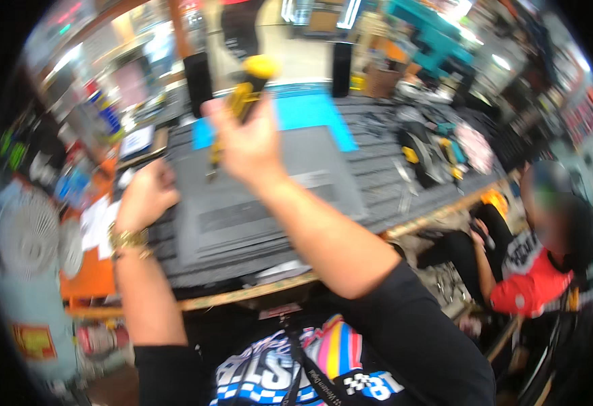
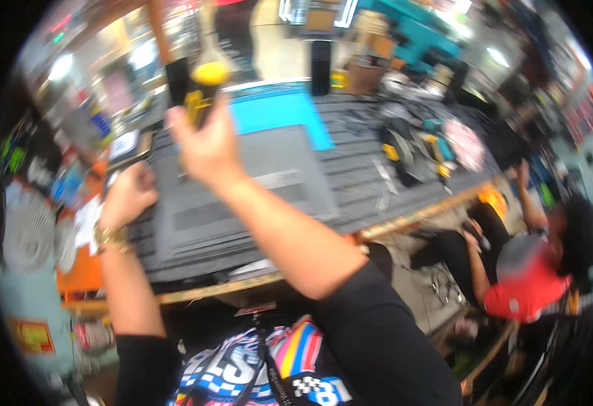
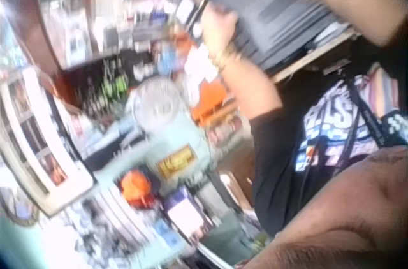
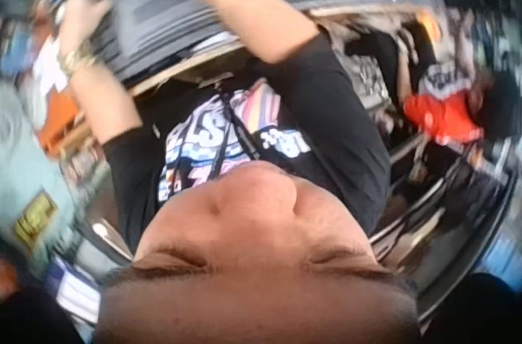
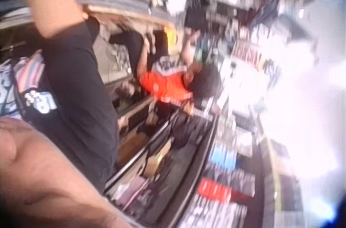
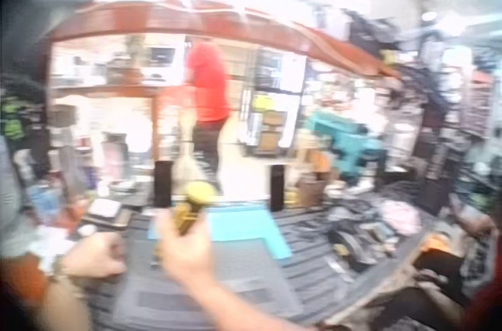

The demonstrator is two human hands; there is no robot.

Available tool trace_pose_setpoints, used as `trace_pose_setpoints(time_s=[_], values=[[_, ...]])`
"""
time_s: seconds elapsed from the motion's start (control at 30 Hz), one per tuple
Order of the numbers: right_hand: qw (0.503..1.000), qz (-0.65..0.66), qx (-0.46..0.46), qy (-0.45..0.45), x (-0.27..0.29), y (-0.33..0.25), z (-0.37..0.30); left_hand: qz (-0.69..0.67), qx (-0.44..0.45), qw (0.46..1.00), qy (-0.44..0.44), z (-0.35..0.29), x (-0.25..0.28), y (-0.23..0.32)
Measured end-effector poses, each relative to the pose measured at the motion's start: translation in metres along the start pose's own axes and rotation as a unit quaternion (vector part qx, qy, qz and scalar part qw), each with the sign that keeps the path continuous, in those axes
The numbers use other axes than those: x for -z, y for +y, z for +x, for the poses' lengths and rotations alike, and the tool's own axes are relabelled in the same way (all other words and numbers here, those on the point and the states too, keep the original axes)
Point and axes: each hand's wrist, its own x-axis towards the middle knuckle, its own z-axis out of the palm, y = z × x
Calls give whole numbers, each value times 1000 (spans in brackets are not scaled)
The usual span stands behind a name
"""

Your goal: The person opens a laptop screen, closes it, and flips the device over to use a yellow-handled screwdriver to remove several screws from the base plate before prying the casing open with a thin metal tool.

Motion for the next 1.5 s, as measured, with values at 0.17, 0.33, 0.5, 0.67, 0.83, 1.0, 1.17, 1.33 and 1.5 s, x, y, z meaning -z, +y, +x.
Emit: trace_pose_setpoints(time_s=[0.17,0.33,0.5,0.67,0.83,1.0,1.17,1.33,1.5], values=[[996,30,81,-1,-3,9,2,-79,66,994,-22,-3,-4,-4],[995,-19,97,2,5,-2,2,-83,67,994,-15,2,-4,2],[994,-33,100,6,8,-8,0,-136,89,986,-39,4,-7,4],[994,-17,104,0,7,-8,2,-150,94,983,-53,4,-9,-6],[992,-17,121,15,7,-6,4,-119,89,988,-52,4,-10,2],[994,-7,110,15,8,-6,4,-124,93,986,-58,4,-10,3],[995,-23,93,4,8,-9,3,-56,59,996,-22,2,-11,-4],[995,-16,95,5,10,-9,4,-89,95,991,-41,2,-9,11],[994,-27,105,10,9,-8,3,-67,45,997,-11,0,-11,0]])
